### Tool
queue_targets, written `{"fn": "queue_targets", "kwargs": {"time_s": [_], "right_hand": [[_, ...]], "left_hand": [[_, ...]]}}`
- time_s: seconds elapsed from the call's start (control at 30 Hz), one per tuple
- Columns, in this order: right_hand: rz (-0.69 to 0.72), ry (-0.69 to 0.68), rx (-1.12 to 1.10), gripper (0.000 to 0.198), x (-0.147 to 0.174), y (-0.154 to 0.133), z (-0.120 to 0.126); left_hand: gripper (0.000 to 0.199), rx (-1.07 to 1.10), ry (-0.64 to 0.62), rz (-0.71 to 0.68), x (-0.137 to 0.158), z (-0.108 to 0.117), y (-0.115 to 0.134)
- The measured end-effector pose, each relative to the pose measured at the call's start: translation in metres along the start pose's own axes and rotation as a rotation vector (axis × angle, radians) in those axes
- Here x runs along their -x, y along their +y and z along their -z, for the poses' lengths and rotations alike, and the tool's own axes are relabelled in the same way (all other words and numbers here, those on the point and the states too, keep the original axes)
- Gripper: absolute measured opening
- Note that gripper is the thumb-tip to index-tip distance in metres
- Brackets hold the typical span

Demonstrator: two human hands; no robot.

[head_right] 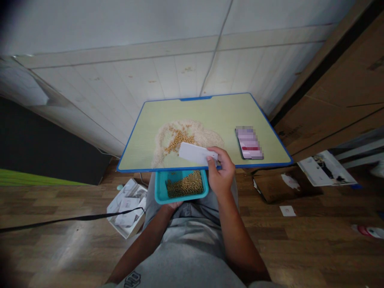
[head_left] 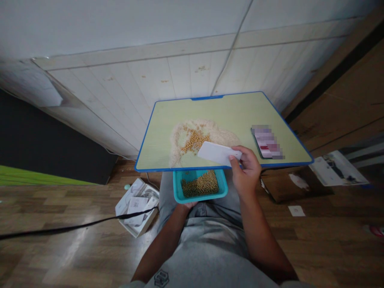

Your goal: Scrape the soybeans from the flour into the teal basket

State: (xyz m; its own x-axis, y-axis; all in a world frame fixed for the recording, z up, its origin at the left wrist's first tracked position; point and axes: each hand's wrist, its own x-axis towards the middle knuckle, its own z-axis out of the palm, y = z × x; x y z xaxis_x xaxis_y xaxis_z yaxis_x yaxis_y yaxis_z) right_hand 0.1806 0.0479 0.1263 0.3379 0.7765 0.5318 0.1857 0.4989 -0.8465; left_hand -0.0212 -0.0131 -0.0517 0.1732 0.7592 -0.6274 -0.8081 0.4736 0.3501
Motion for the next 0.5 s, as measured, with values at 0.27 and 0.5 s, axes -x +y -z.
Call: {"fn": "queue_targets", "kwargs": {"time_s": [0.27,0.5], "right_hand": [[-0.004,0.209,-0.03,0.031,-0.01,0.004,0.007],[-0.019,0.202,-0.037,0.042,-0.006,0.011,0.007]], "left_hand": [[0.051,0.125,0.111,0.013,0.019,-0.024,0.008],[0.053,0.121,0.066,0.014,0.018,-0.028,0.008]]}}
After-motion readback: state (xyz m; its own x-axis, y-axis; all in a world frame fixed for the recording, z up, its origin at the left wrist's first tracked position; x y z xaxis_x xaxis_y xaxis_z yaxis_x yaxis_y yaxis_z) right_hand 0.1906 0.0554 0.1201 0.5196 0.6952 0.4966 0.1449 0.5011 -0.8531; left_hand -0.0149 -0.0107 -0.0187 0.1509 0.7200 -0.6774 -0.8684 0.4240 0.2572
